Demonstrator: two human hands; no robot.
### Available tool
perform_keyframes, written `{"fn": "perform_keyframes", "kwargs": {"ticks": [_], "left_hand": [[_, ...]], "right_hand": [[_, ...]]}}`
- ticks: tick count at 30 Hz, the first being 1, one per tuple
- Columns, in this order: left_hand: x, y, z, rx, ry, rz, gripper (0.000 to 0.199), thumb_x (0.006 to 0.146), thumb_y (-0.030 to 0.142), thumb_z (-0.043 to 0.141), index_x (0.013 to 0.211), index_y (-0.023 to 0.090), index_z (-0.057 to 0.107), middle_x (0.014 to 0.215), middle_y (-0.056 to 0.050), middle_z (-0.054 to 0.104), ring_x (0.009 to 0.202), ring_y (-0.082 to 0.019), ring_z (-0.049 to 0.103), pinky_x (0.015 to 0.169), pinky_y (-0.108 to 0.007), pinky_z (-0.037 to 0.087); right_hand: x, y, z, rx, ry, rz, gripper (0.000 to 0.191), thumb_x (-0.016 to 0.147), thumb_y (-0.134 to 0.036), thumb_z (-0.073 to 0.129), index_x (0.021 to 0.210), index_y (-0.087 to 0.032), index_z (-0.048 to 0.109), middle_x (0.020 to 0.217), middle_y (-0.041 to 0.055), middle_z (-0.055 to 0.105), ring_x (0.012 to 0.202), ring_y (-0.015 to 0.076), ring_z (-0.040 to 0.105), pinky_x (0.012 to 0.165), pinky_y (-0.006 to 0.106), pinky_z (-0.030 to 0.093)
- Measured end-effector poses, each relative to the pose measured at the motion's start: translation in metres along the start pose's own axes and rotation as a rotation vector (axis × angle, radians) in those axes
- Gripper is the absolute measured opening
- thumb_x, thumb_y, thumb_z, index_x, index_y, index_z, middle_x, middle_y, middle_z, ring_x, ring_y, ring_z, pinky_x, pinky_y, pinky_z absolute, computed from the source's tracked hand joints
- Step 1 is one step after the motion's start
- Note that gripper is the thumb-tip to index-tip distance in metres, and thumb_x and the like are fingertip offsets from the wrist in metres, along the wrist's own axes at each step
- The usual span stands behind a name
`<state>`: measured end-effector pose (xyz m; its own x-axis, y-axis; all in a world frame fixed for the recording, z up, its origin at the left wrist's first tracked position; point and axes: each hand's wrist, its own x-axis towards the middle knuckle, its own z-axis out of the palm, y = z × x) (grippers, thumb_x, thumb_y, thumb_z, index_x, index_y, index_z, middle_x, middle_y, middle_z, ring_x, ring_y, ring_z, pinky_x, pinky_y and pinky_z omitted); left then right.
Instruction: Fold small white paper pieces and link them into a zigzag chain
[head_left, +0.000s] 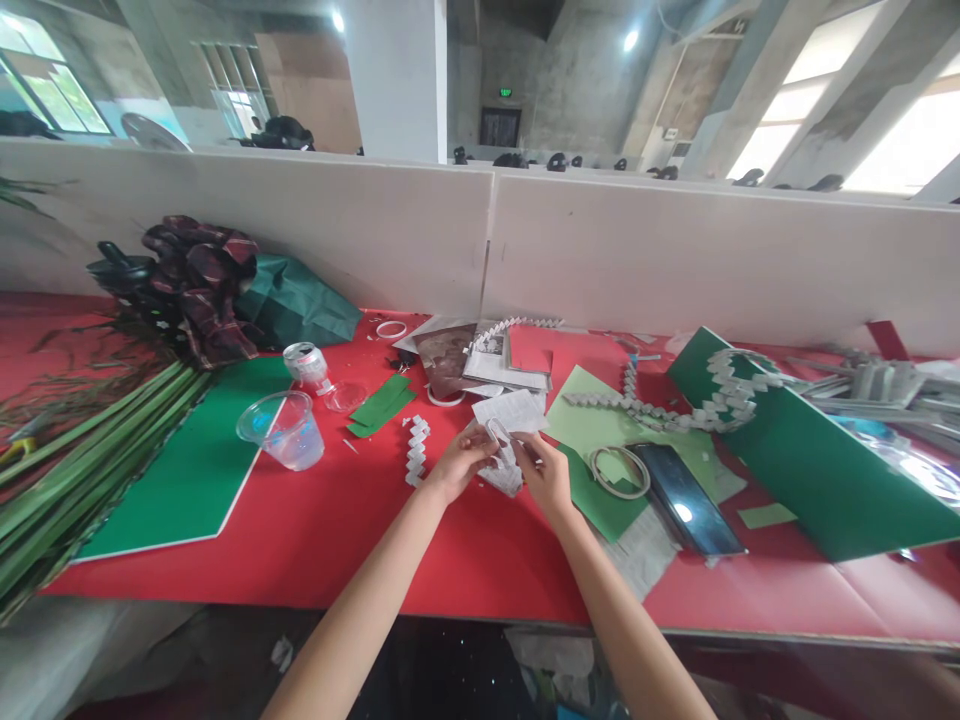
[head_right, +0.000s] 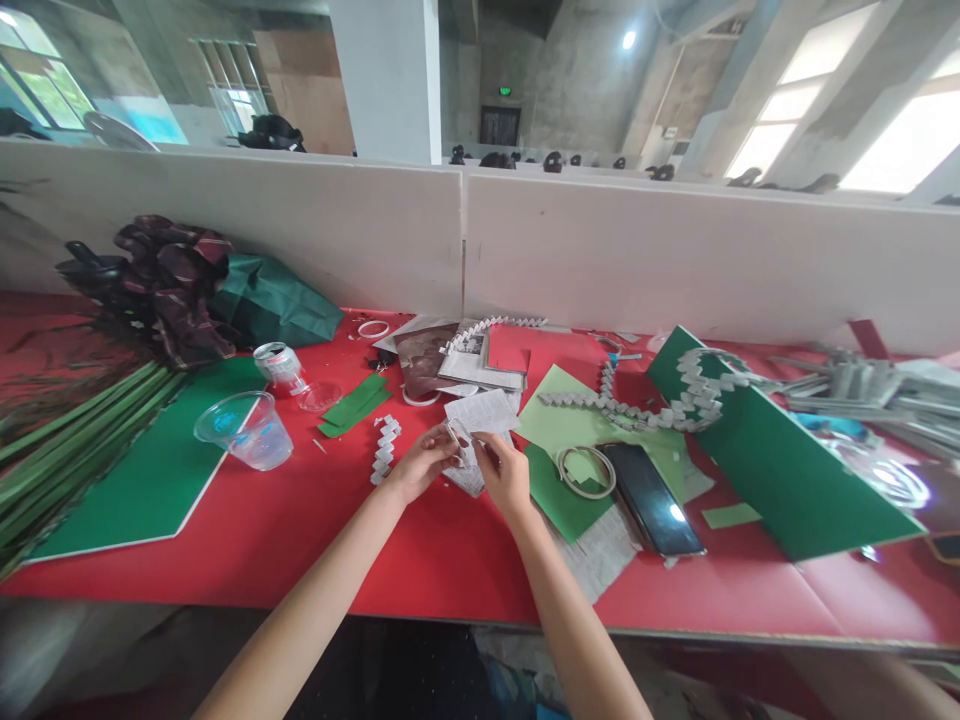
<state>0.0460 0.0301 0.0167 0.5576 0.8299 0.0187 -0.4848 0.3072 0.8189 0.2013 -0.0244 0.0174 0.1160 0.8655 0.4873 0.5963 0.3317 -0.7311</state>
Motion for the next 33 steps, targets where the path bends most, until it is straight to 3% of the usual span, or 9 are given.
{"fn": "perform_keyframes", "kwargs": {"ticks": [5, 11, 17, 23, 28, 33], "left_hand": [[0.002, 0.000, -0.006, -0.037, 0.102, 0.023, 0.028, 0.062, 0.021, 0.081, 0.081, 0.015, 0.062, 0.078, 0.000, 0.064, 0.072, -0.012, 0.061, 0.069, -0.027, 0.049], [0.005, 0.002, -0.012, -0.095, 0.175, 0.084, 0.026, 0.060, 0.018, 0.081, 0.078, 0.015, 0.062, 0.077, 0.001, 0.066, 0.078, -0.012, 0.063, 0.079, -0.028, 0.049], [0.005, 0.002, -0.011, -0.124, 0.172, 0.064, 0.025, 0.061, 0.017, 0.080, 0.080, 0.015, 0.063, 0.079, 0.001, 0.066, 0.079, -0.011, 0.062, 0.082, -0.029, 0.049], [0.004, 0.003, -0.010, -0.157, 0.152, 0.054, 0.024, 0.063, 0.017, 0.079, 0.082, 0.014, 0.064, 0.085, -0.001, 0.068, 0.087, -0.013, 0.063, 0.089, -0.029, 0.047], [0.004, 0.001, -0.011, -0.189, 0.182, 0.051, 0.025, 0.062, 0.015, 0.079, 0.083, 0.015, 0.064, 0.083, 0.000, 0.068, 0.085, -0.012, 0.064, 0.089, -0.028, 0.046], [0.004, 0.002, -0.009, -0.197, 0.166, 0.036, 0.023, 0.062, 0.015, 0.079, 0.080, 0.014, 0.065, 0.082, 0.000, 0.068, 0.083, -0.012, 0.064, 0.091, -0.030, 0.046]], "right_hand": [[-0.001, 0.000, -0.001, -0.042, -0.054, -0.051, 0.027, 0.091, -0.032, 0.044, 0.100, -0.019, 0.066, 0.079, 0.0040, 0.067, 0.061, 0.0123, 0.057, 0.060, 0.021, 0.043], [-0.001, 0.002, 0.001, -0.102, -0.078, -0.083, 0.026, 0.092, -0.031, 0.043, 0.101, -0.021, 0.066, 0.083, 0.0036, 0.070, 0.059, 0.0124, 0.059, 0.058, 0.021, 0.043], [0.000, 0.003, 0.000, -0.109, -0.093, -0.111, 0.026, 0.093, -0.029, 0.043, 0.106, -0.023, 0.065, 0.095, 0.0041, 0.070, 0.073, 0.0153, 0.064, 0.065, 0.023, 0.045], [0.001, 0.002, 0.000, -0.127, -0.097, -0.136, 0.028, 0.093, -0.029, 0.043, 0.110, -0.025, 0.065, 0.100, 0.0039, 0.070, 0.074, 0.0149, 0.064, 0.068, 0.023, 0.045], [-0.001, 0.002, 0.003, -0.207, -0.095, -0.109, 0.028, 0.089, -0.031, 0.051, 0.112, -0.024, 0.065, 0.075, 0.0005, 0.069, 0.052, 0.0107, 0.055, 0.055, 0.021, 0.040], [0.000, 0.003, 0.003, -0.227, -0.052, -0.093, 0.026, 0.089, -0.036, 0.051, 0.101, -0.022, 0.069, 0.067, 0.0002, 0.067, 0.051, 0.0101, 0.054, 0.054, 0.020, 0.038]]}}
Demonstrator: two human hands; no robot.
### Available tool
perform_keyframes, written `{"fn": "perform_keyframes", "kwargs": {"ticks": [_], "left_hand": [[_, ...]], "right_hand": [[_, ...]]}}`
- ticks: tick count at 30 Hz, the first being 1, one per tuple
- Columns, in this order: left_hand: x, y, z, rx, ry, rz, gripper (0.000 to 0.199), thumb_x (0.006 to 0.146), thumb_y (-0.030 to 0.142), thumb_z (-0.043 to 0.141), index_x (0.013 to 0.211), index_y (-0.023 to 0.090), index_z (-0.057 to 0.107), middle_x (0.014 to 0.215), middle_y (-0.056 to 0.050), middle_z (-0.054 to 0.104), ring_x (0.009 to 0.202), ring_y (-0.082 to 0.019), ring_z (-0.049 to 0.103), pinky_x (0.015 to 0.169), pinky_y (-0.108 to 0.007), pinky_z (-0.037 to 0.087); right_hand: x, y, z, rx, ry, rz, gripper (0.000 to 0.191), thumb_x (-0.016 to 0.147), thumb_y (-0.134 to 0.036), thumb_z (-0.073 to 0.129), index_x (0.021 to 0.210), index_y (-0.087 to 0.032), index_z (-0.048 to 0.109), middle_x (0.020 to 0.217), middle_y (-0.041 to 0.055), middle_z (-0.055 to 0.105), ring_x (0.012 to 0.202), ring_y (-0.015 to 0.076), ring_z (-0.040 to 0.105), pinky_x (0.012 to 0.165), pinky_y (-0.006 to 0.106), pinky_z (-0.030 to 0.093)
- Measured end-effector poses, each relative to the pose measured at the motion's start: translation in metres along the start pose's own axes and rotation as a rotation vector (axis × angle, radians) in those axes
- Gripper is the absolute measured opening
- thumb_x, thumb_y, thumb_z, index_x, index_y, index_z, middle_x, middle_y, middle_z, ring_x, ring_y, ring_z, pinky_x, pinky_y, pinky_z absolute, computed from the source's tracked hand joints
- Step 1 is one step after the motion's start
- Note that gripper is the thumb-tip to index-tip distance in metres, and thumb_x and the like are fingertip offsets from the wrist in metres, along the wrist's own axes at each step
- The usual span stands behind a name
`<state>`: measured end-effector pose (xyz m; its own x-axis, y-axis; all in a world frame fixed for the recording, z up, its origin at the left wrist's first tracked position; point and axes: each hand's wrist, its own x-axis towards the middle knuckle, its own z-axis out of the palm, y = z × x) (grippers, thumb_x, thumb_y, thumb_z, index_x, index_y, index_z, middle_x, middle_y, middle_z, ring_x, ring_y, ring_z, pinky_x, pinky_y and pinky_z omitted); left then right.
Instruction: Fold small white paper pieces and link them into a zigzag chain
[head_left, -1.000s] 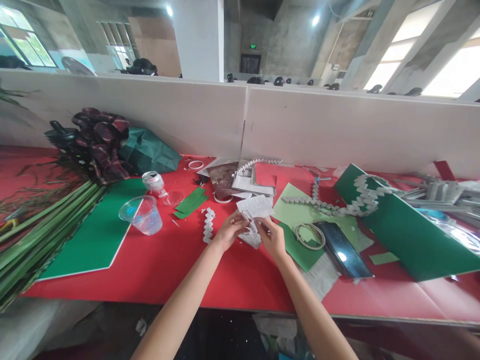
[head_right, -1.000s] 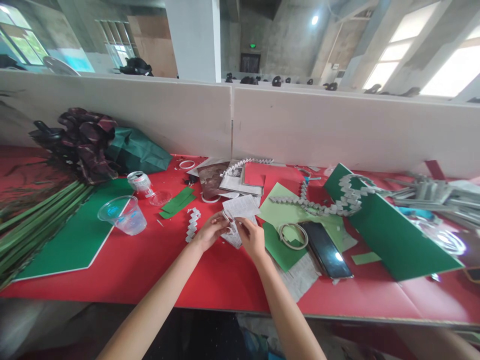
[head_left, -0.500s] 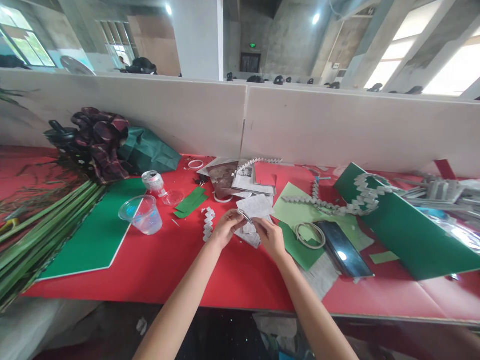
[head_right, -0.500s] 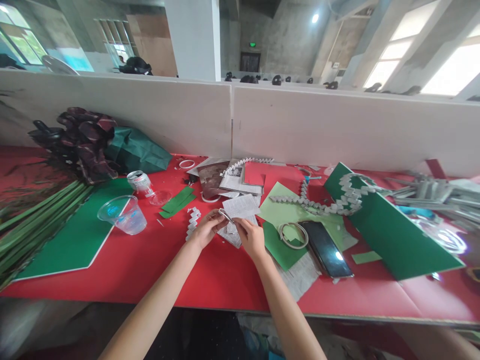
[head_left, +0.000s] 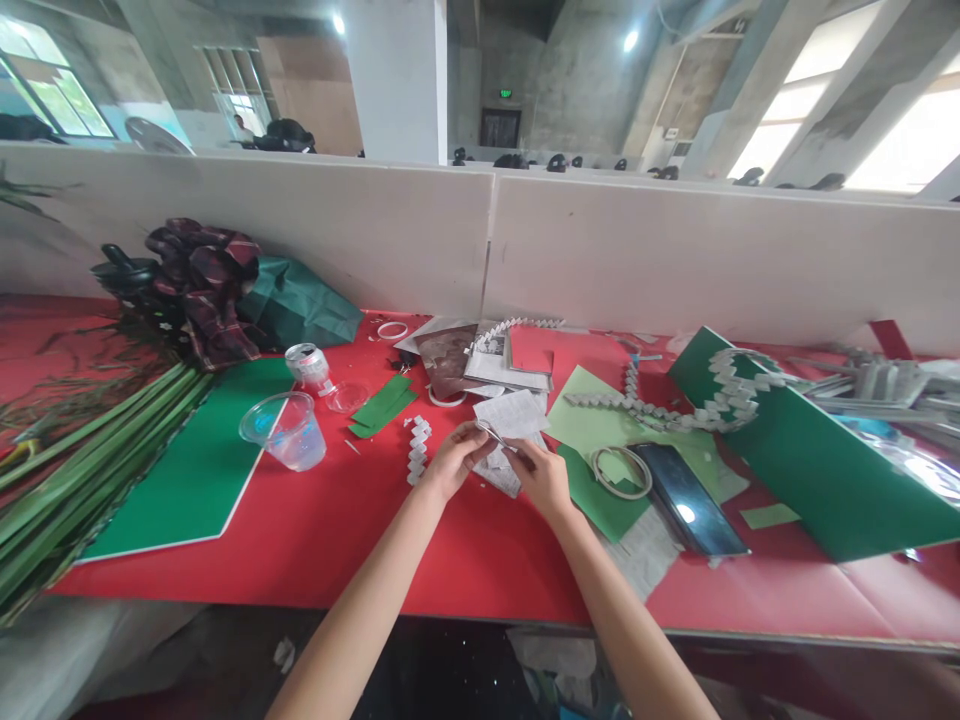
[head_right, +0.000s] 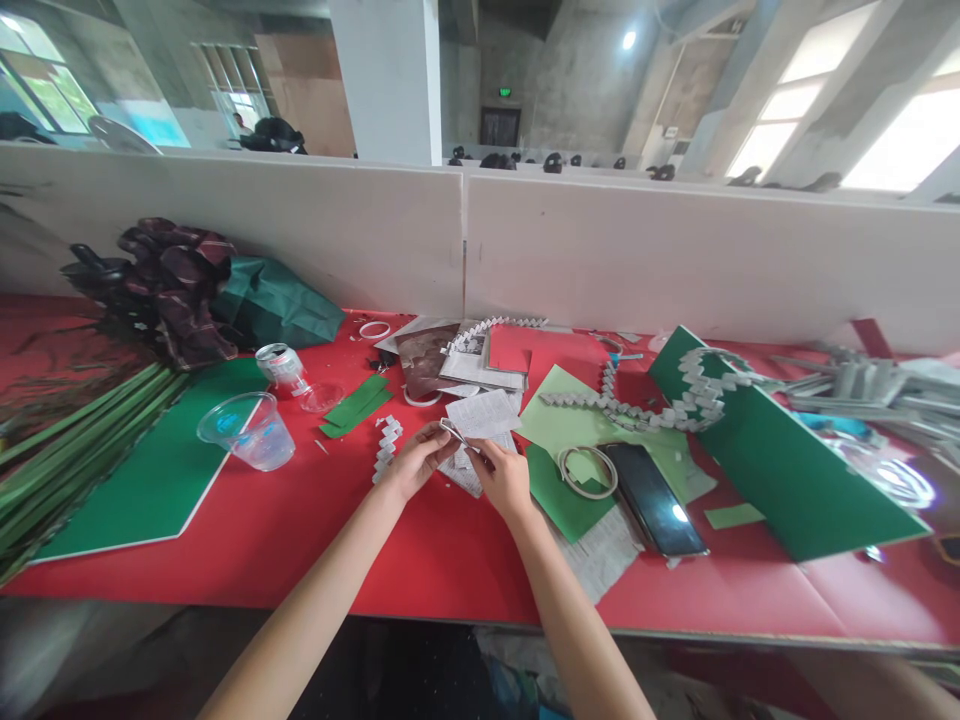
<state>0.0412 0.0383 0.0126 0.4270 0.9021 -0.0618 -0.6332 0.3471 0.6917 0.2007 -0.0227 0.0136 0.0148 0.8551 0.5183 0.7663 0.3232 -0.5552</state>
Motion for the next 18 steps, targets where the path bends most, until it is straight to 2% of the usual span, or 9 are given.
{"fn": "perform_keyframes", "kwargs": {"ticks": [5, 9, 14, 18], "left_hand": [[-0.002, -0.013, 0.006, 0.038, -0.036, 0.010, 0.023, 0.064, 0.018, 0.079, 0.083, 0.014, 0.067, 0.085, -0.002, 0.068, 0.086, -0.014, 0.063, 0.091, -0.031, 0.046], [-0.005, -0.024, 0.011, 0.107, -0.046, -0.037, 0.035, 0.065, 0.026, 0.079, 0.096, 0.014, 0.070, 0.092, -0.005, 0.070, 0.091, -0.017, 0.064, 0.092, -0.034, 0.046], [-0.006, -0.022, 0.013, 0.253, 0.014, 0.009, 0.042, 0.065, 0.035, 0.078, 0.099, 0.013, 0.070, 0.095, -0.008, 0.070, 0.090, -0.020, 0.064, 0.089, -0.035, 0.048], [-0.005, -0.017, 0.013, 0.444, 0.040, 0.068, 0.038, 0.066, 0.040, 0.076, 0.093, 0.014, 0.071, 0.087, -0.006, 0.070, 0.081, -0.019, 0.064, 0.078, -0.032, 0.051]], "right_hand": [[0.000, 0.002, 0.001, -0.073, 0.073, 0.011, 0.024, 0.089, -0.033, 0.050, 0.094, -0.021, 0.070, 0.066, 0.0006, 0.068, 0.051, 0.0102, 0.056, 0.054, 0.019, 0.037], [-0.002, 0.002, 0.005, -0.161, 0.106, -0.002, 0.022, 0.087, -0.030, 0.051, 0.088, -0.020, 0.070, 0.063, 0.0004, 0.068, 0.050, 0.0105, 0.057, 0.053, 0.019, 0.036], [-0.002, 0.002, 0.009, -0.188, 0.061, -0.060, 0.021, 0.088, -0.029, 0.050, 0.088, -0.021, 0.070, 0.069, 0.0016, 0.071, 0.057, 0.0116, 0.062, 0.056, 0.019, 0.037], [-0.002, 0.004, 0.010, -0.176, -0.044, -0.074, 0.020, 0.087, -0.027, 0.051, 0.095, -0.022, 0.068, 0.075, 0.0018, 0.072, 0.063, 0.0137, 0.064, 0.058, 0.020, 0.038]]}}
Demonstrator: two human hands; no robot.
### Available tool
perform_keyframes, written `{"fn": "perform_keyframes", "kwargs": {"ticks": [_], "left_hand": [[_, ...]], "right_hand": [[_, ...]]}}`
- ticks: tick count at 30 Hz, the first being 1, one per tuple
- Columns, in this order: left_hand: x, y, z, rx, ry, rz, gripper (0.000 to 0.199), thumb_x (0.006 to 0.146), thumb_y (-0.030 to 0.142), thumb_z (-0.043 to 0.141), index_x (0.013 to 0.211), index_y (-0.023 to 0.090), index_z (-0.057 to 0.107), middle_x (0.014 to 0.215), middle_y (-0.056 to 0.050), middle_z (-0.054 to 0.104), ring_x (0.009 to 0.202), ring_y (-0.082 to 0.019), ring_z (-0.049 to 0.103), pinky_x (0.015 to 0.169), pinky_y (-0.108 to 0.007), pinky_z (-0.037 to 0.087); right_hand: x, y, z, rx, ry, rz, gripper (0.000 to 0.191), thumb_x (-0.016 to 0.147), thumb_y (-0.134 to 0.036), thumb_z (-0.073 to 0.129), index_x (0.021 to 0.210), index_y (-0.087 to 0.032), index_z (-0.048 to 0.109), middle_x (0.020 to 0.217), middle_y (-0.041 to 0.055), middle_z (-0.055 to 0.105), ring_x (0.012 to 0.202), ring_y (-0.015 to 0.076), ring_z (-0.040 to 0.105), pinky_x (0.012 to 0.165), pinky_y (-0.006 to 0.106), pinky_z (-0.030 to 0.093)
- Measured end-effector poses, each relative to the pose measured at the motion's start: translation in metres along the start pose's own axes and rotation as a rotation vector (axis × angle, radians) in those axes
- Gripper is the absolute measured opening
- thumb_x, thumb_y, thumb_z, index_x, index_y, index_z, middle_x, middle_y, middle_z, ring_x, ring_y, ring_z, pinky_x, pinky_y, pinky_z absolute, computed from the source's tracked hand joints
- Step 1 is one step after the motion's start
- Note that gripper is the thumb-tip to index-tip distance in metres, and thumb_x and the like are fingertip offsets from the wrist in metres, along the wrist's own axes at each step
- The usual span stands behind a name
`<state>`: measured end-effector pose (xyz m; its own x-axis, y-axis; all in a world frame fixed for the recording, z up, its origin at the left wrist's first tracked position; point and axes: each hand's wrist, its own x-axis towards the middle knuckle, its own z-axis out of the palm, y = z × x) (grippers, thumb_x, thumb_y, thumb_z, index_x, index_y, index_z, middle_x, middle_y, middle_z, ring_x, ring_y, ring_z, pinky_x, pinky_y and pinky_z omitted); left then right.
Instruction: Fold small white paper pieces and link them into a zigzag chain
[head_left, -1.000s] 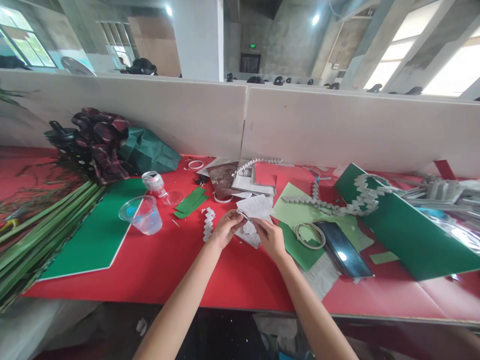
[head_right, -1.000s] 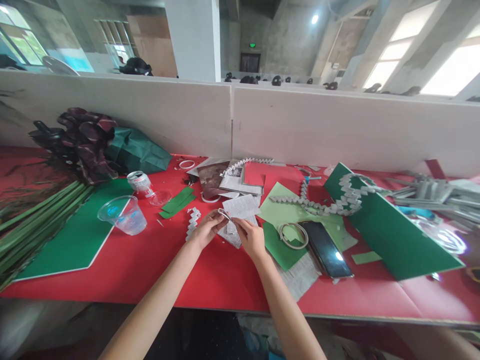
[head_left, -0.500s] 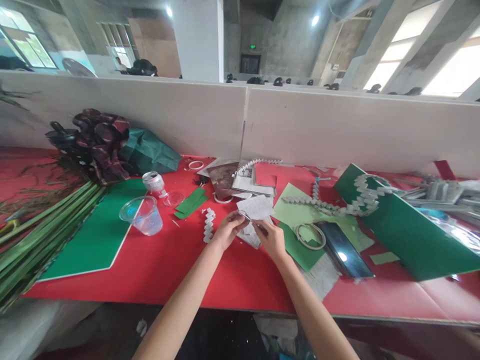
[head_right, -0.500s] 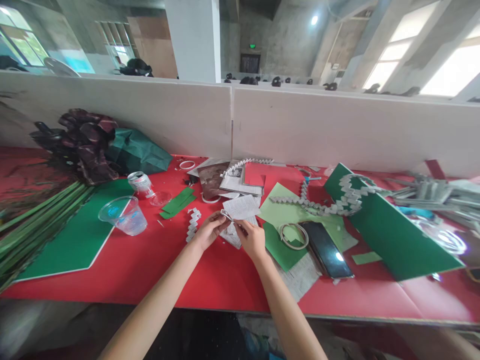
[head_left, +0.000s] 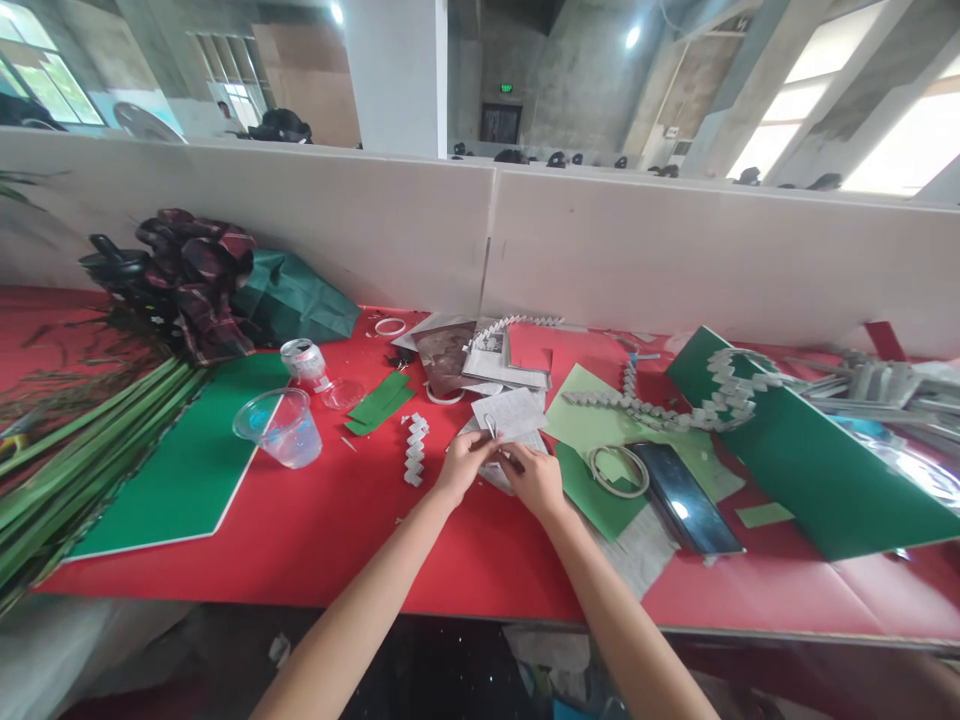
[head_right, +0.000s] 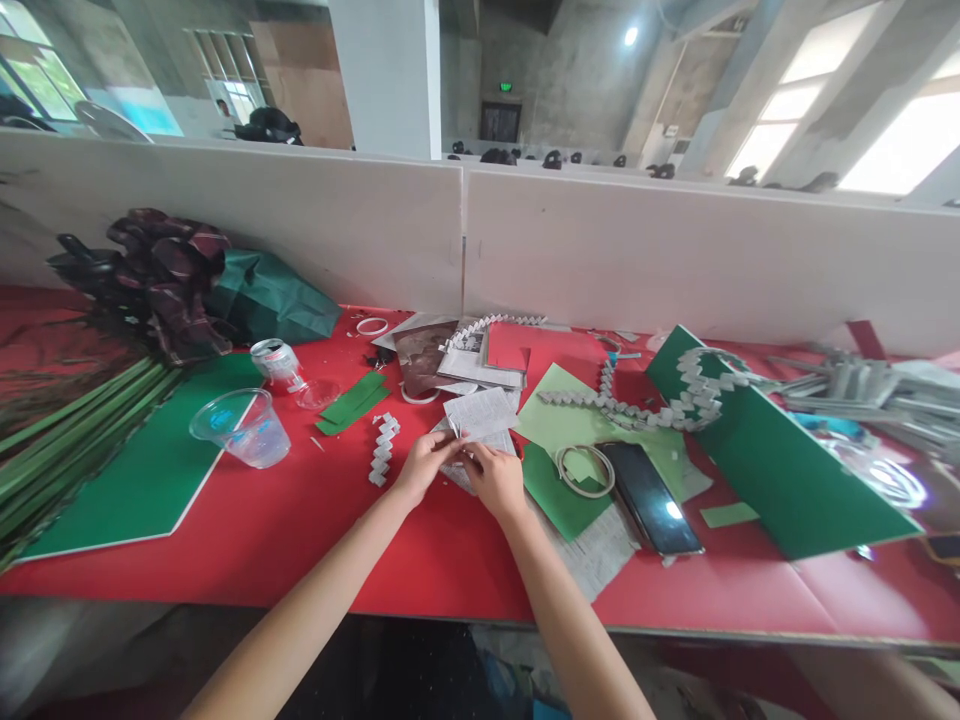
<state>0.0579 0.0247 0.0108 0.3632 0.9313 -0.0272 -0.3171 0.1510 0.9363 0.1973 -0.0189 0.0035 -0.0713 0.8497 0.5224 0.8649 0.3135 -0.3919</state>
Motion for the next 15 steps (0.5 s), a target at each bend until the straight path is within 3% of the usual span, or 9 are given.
{"fn": "perform_keyframes", "kwargs": {"ticks": [5, 9, 11, 15], "left_hand": [[0.004, 0.006, -0.007, 0.123, 0.000, 0.059, 0.038, 0.070, 0.044, 0.072, 0.092, 0.013, 0.070, 0.078, -0.004, 0.069, 0.071, -0.017, 0.061, 0.071, -0.029, 0.049], [0.001, 0.008, -0.007, 0.207, -0.179, 0.050, 0.034, 0.073, 0.043, 0.069, 0.087, 0.013, 0.070, 0.073, -0.005, 0.067, 0.067, -0.017, 0.058, 0.065, -0.027, 0.045], [-0.003, 0.008, -0.004, 0.274, -0.282, 0.077, 0.031, 0.076, 0.043, 0.065, 0.084, 0.013, 0.070, 0.075, -0.005, 0.066, 0.067, -0.017, 0.057, 0.064, -0.026, 0.043], [-0.010, 0.007, 0.001, 0.478, -0.324, 0.179, 0.027, 0.080, 0.039, 0.059, 0.080, 0.014, 0.068, 0.071, -0.003, 0.064, 0.064, -0.016, 0.053, 0.059, -0.025, 0.038]], "right_hand": [[0.001, -0.002, -0.008, 0.254, -0.042, 0.119, 0.024, 0.087, -0.029, 0.049, 0.105, -0.024, 0.065, 0.070, -0.0005, 0.066, 0.055, 0.0122, 0.056, 0.056, 0.022, 0.039], [0.006, -0.003, -0.016, 0.615, 0.071, 0.275, 0.028, 0.085, -0.033, 0.049, 0.109, -0.021, 0.058, 0.088, 0.0046, 0.065, 0.073, 0.0161, 0.060, 0.063, 0.025, 0.045], [0.009, -0.002, -0.017, 0.784, 0.065, 0.309, 0.034, 0.082, -0.033, 0.052, 0.114, -0.021, 0.053, 0.100, 0.0076, 0.064, 0.085, 0.0187, 0.060, 0.067, 0.027, 0.048], [0.010, 0.002, -0.014, 0.957, 0.013, 0.376, 0.034, 0.078, -0.027, 0.053, 0.111, -0.022, 0.050, 0.087, 0.0040, 0.061, 0.071, 0.0161, 0.058, 0.057, 0.025, 0.045]]}}
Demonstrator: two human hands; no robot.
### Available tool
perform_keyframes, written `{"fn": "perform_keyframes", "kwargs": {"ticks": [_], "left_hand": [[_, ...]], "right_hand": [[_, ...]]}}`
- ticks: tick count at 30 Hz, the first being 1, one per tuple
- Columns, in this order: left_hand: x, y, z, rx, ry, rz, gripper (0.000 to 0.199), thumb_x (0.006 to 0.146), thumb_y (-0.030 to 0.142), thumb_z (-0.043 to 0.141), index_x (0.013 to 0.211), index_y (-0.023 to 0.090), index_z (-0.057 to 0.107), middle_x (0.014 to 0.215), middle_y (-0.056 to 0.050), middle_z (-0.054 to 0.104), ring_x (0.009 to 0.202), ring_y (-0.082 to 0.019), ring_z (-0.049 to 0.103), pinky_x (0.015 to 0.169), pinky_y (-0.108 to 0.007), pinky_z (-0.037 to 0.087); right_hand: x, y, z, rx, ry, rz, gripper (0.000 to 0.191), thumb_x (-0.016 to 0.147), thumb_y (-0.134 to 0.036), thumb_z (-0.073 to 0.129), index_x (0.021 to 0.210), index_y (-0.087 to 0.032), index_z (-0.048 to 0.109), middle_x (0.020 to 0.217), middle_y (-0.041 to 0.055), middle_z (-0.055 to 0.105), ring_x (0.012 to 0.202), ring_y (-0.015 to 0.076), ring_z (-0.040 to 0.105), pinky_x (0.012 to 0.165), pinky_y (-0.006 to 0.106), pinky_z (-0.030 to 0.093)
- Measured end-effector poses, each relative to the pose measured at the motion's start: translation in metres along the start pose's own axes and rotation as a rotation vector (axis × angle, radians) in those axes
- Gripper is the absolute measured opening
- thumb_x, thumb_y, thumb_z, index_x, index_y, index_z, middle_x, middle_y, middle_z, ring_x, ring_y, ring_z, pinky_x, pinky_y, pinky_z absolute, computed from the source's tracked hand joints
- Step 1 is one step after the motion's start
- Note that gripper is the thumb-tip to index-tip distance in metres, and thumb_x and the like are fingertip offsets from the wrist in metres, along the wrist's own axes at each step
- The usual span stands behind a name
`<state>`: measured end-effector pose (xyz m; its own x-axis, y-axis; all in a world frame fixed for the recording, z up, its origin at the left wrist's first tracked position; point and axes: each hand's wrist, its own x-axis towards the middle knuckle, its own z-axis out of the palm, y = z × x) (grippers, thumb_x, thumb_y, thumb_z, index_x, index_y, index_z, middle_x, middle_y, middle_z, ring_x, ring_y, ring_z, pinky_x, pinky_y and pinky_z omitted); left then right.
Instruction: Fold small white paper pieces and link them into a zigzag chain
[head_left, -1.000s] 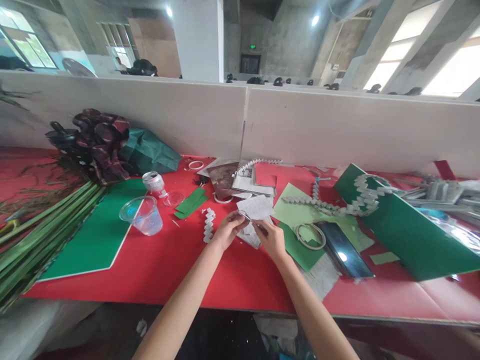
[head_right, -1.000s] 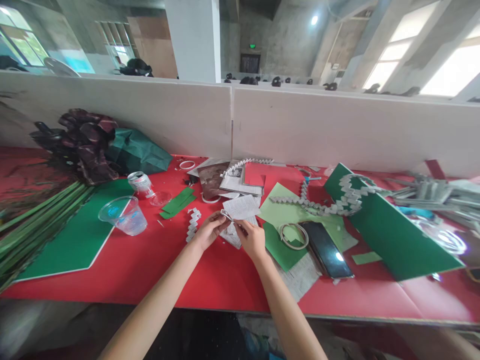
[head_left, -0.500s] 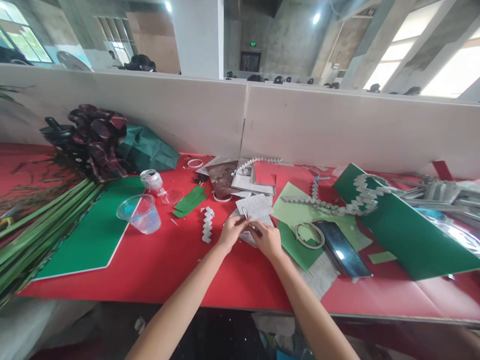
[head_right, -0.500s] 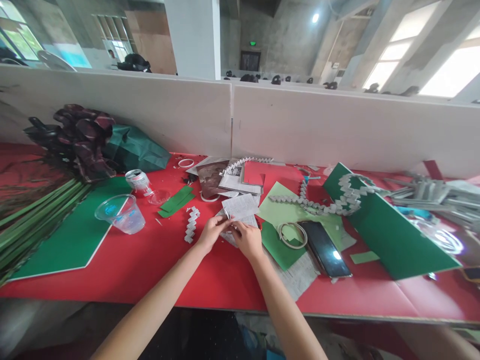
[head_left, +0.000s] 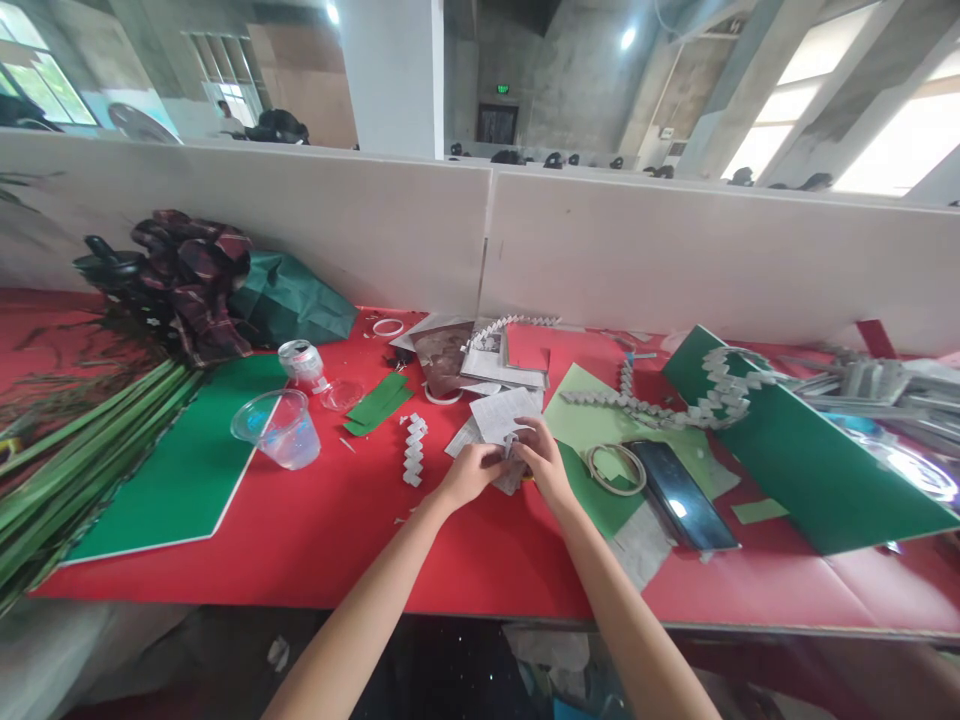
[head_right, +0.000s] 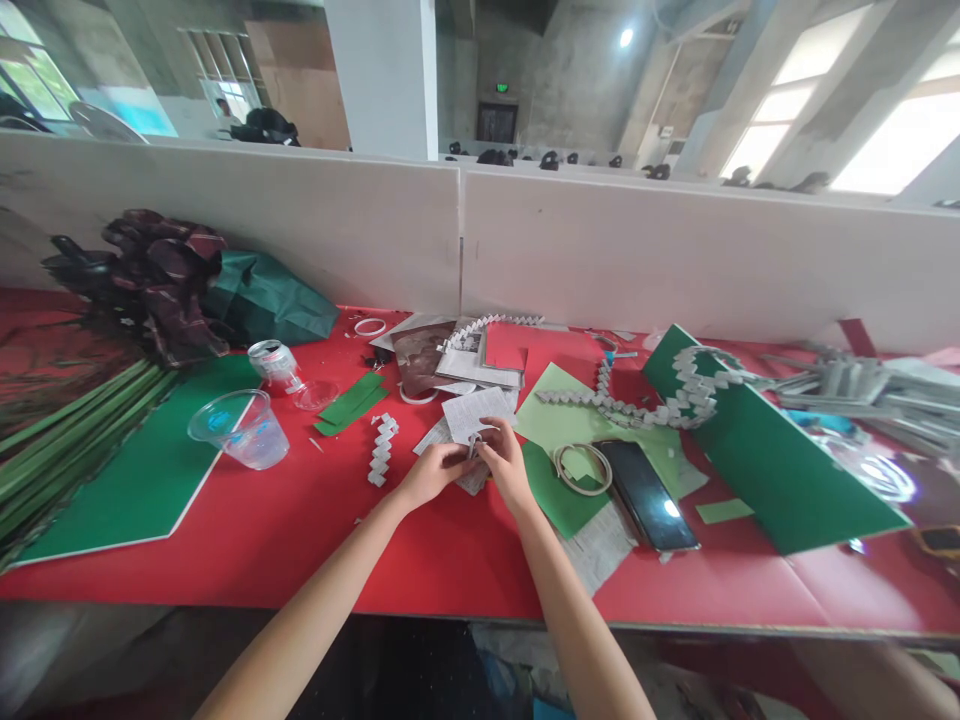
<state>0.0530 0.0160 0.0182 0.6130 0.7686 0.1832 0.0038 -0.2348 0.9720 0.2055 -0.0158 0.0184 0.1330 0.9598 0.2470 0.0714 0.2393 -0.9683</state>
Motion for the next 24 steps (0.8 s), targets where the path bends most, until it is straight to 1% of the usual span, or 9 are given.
{"fn": "perform_keyframes", "kwargs": {"ticks": [3, 6, 10, 13, 16, 19, 22, 24], "left_hand": [[-0.001, -0.001, 0.000, 0.197, 0.038, 0.062, 0.021, 0.081, 0.033, 0.057, 0.076, 0.014, 0.066, 0.068, -0.002, 0.061, 0.062, -0.015, 0.050, 0.057, -0.024, 0.035], [0.000, -0.004, 0.000, 0.308, 0.057, 0.096, 0.017, 0.081, 0.028, 0.054, 0.076, 0.015, 0.064, 0.068, -0.003, 0.060, 0.062, -0.016, 0.049, 0.057, -0.024, 0.033], [0.002, -0.006, 0.000, 0.336, 0.051, 0.114, 0.017, 0.083, 0.026, 0.051, 0.078, 0.017, 0.064, 0.070, -0.003, 0.061, 0.062, -0.017, 0.051, 0.057, -0.025, 0.033], [0.002, -0.007, 0.001, 0.339, 0.059, 0.128, 0.017, 0.083, 0.028, 0.052, 0.077, 0.017, 0.064, 0.070, -0.004, 0.061, 0.062, -0.017, 0.051, 0.059, -0.026, 0.034], [0.002, -0.010, 0.000, 0.306, 0.078, 0.125, 0.016, 0.082, 0.030, 0.055, 0.076, 0.019, 0.064, 0.068, -0.004, 0.061, 0.061, -0.018, 0.051, 0.061, -0.027, 0.036], [0.001, -0.013, -0.002, 0.256, 0.131, 0.145, 0.014, 0.080, 0.032, 0.059, 0.080, 0.020, 0.066, 0.073, -0.006, 0.062, 0.068, -0.020, 0.055, 0.067, -0.028, 0.039], [0.000, -0.016, -0.004, 0.277, 0.184, 0.153, 0.015, 0.079, 0.031, 0.060, 0.087, 0.021, 0.068, 0.081, -0.008, 0.064, 0.076, -0.023, 0.058, 0.073, -0.030, 0.041], [-0.001, -0.017, -0.005, 0.313, 0.200, 0.149, 0.018, 0.080, 0.029, 0.059, 0.094, 0.021, 0.068, 0.087, -0.010, 0.065, 0.081, -0.024, 0.059, 0.076, -0.031, 0.042]], "right_hand": [[0.000, 0.002, 0.000, -0.015, 0.061, -0.011, 0.031, 0.075, -0.024, 0.052, 0.106, -0.022, 0.050, 0.081, 0.0017, 0.058, 0.064, 0.0140, 0.054, 0.053, 0.024, 0.043], [-0.002, -0.001, 0.001, -0.109, 0.105, -0.055, 0.030, 0.075, -0.023, 0.050, 0.105, -0.022, 0.051, 0.085, 0.0028, 0.059, 0.069, 0.0148, 0.056, 0.058, 0.025, 0.045], [-0.003, -0.005, 0.002, -0.254, 0.149, -0.127, 0.025, 0.078, -0.023, 0.049, 0.103, -0.021, 0.052, 0.091, 0.0042, 0.060, 0.083, 0.0173, 0.056, 0.073, 0.029, 0.046], [-0.002, -0.002, 0.003, -0.317, 0.173, -0.167, 0.022, 0.079, -0.021, 0.047, 0.100, -0.021, 0.053, 0.094, 0.0051, 0.061, 0.088, 0.0183, 0.056, 0.078, 0.031, 0.044], [-0.001, 0.001, 0.002, -0.338, 0.163, -0.185, 0.020, 0.080, -0.021, 0.046, 0.099, -0.020, 0.054, 0.096, 0.0055, 0.062, 0.091, 0.0187, 0.056, 0.080, 0.032, 0.044], [-0.001, 0.002, 0.001, -0.323, 0.107, -0.174, 0.023, 0.081, -0.022, 0.046, 0.101, -0.020, 0.055, 0.099, 0.0061, 0.062, 0.092, 0.0192, 0.057, 0.081, 0.032, 0.044], [-0.001, 0.001, -0.001, -0.284, 0.070, -0.131, 0.025, 0.082, -0.028, 0.047, 0.103, -0.019, 0.057, 0.101, 0.0068, 0.063, 0.088, 0.0188, 0.058, 0.075, 0.029, 0.045], [-0.001, 0.001, -0.001, -0.267, 0.069, -0.086, 0.024, 0.084, -0.035, 0.048, 0.099, -0.019, 0.058, 0.096, 0.0065, 0.063, 0.081, 0.0180, 0.058, 0.069, 0.027, 0.046]]}}
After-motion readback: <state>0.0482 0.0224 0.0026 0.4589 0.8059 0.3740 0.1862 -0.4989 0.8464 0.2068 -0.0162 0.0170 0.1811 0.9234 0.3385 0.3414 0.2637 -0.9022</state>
